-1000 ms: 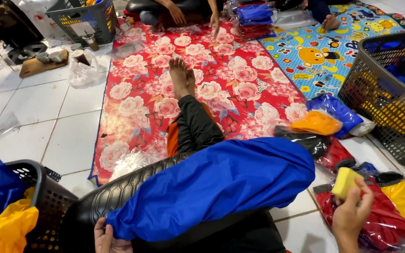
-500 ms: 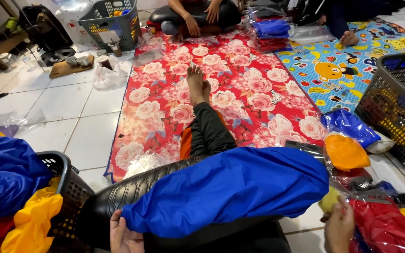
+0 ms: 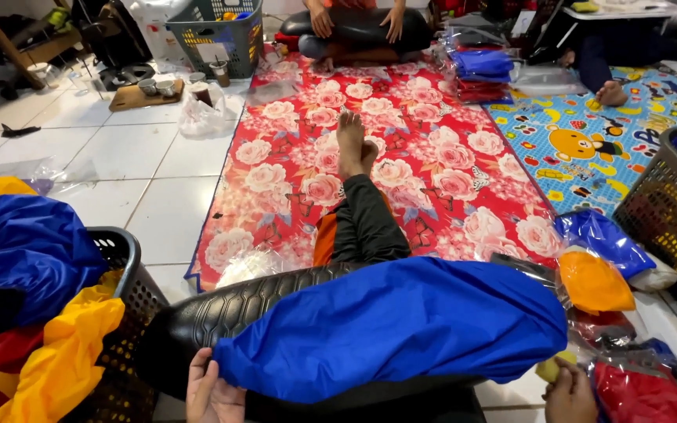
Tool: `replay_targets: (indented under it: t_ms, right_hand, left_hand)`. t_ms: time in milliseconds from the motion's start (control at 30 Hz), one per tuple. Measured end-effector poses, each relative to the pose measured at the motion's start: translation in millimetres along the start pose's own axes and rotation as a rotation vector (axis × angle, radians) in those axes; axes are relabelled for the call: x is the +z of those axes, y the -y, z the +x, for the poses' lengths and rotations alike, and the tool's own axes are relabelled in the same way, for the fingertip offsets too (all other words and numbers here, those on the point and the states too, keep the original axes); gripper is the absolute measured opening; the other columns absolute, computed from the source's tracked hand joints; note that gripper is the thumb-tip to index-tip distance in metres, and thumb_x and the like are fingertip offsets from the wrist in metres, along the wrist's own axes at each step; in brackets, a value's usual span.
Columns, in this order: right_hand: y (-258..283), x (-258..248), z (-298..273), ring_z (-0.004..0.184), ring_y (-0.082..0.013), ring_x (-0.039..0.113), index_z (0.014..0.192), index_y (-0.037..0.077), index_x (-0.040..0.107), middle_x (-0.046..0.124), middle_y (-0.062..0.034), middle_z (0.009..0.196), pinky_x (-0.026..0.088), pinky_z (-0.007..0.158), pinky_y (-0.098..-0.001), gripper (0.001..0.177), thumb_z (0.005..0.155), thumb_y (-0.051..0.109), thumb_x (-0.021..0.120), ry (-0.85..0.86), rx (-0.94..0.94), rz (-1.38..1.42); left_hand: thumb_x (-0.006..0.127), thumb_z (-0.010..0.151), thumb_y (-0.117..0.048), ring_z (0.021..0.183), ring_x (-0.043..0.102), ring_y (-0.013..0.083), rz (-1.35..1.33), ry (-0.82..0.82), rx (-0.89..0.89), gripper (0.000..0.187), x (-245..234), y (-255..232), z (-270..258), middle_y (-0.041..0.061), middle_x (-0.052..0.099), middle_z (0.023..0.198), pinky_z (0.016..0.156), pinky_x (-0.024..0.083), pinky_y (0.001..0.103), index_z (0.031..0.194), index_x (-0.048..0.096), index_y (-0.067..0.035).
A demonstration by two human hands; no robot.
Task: Fitting a blue fabric cover onto a motorcycle seat, trimming excess material with scissors, and smoothing it out.
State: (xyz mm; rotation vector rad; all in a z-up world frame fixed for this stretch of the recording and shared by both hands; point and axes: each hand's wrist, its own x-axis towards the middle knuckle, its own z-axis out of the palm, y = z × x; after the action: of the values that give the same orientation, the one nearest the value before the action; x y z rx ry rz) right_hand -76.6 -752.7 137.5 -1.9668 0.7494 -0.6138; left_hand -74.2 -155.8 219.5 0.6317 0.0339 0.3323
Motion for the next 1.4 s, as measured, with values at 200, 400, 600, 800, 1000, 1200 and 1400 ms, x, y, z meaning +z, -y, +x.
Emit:
replay_targets:
  t_ms: [200,400,600,800,1000,1200,1400]
  right_hand:
    - [140.2,-33.4,-17.2,0.078,-0.0177,0.053,0.134,-0.005,0.062,0.063,-0.0157,0.11,0.045,0.068,-0.0284,0.019,0.125,0.0,0.046,-0.294,-0.257,0.246]
    - [299.2,30.9,-136.0,0.07,-0.0177,0.063,0.113,0.008,0.071,0.075,-0.0053,0.096,0.051,0.063,-0.0296,0.023,0.092,0.01,0.061,0.564,-0.639,0.212]
    - [358.7,141.6,-253.8,0.062,-0.0201,0.056,0.104,0.013,0.068,0.06,-0.0034,0.079,0.038,0.056,-0.0333,0.018,0.086,0.017,0.069,0.617,-1.611,0.017]
    - [332.1,139.2,-190.4,0.054,-0.0289,0.062,0.133,0.021,0.06,0.066,-0.0061,0.077,0.046,0.045,-0.0424,0.047,0.086,0.019,0.063,0.697,-1.429,-0.357]
    - [322.8,69.8,-61.0,0.097,-0.0298,0.071,0.137,0.046,0.052,0.073,0.0,0.11,0.053,0.083,-0.0467,0.047,0.094,0.026,0.045,0.751,-0.594,-1.199]
    - [356.5,75.5,-123.6,0.069,-0.0293,0.065,0.128,0.027,0.063,0.069,-0.0039,0.084,0.051,0.062,-0.0451,0.045,0.085,0.018,0.057,0.442,-1.117,-0.6]
    - [327.9,120.0,-184.2,0.071,-0.0229,0.058,0.131,0.017,0.064,0.063,-0.0041,0.086,0.038,0.065,-0.036,0.044,0.087,0.019,0.066,0.722,-1.632,-0.27]
  left_hand:
    - [0.048,0.102,-0.018,0.088,0.063,0.0178,0.003,-0.131,0.007,0.03,24.2,9.6,-7.0,0.007,0.06,0.107,0.065,0.051,0.029,0.132,0.047,-0.015]
    - [0.048,0.102,-0.015,0.09,0.061,0.0194,-0.028,-0.132,0.026,0.031,47.9,10.1,-14.2,0.011,0.063,0.113,0.071,0.047,0.032,0.133,0.048,-0.014]
    - [0.034,0.107,-0.026,0.087,0.062,0.0167,0.038,-0.057,0.01,0.047,33.1,11.9,-18.5,0.013,0.063,0.114,0.068,0.052,0.029,0.151,0.041,-0.013]
    - [0.047,0.105,-0.018,0.11,0.065,0.0329,-0.193,0.13,0.11,0.052,32.5,19.6,-8.8,0.029,0.059,0.127,0.085,0.057,0.044,0.152,0.028,-0.006]
    - [0.051,0.102,-0.012,0.102,0.066,0.025,-0.247,0.101,0.064,0.05,43.3,14.3,-12.1,0.026,0.062,0.124,0.078,0.055,0.033,0.148,0.032,-0.007]
    - [0.048,0.103,-0.011,0.099,0.065,0.021,-0.239,0.097,0.074,0.049,37.2,21.6,-13.2,0.024,0.062,0.125,0.072,0.052,0.028,0.149,0.033,-0.007]
    - [0.045,0.104,-0.019,0.101,0.065,0.0227,-0.182,0.052,0.088,0.05,23.1,20.0,-16.1,0.026,0.059,0.125,0.072,0.054,0.03,0.151,0.029,-0.009]
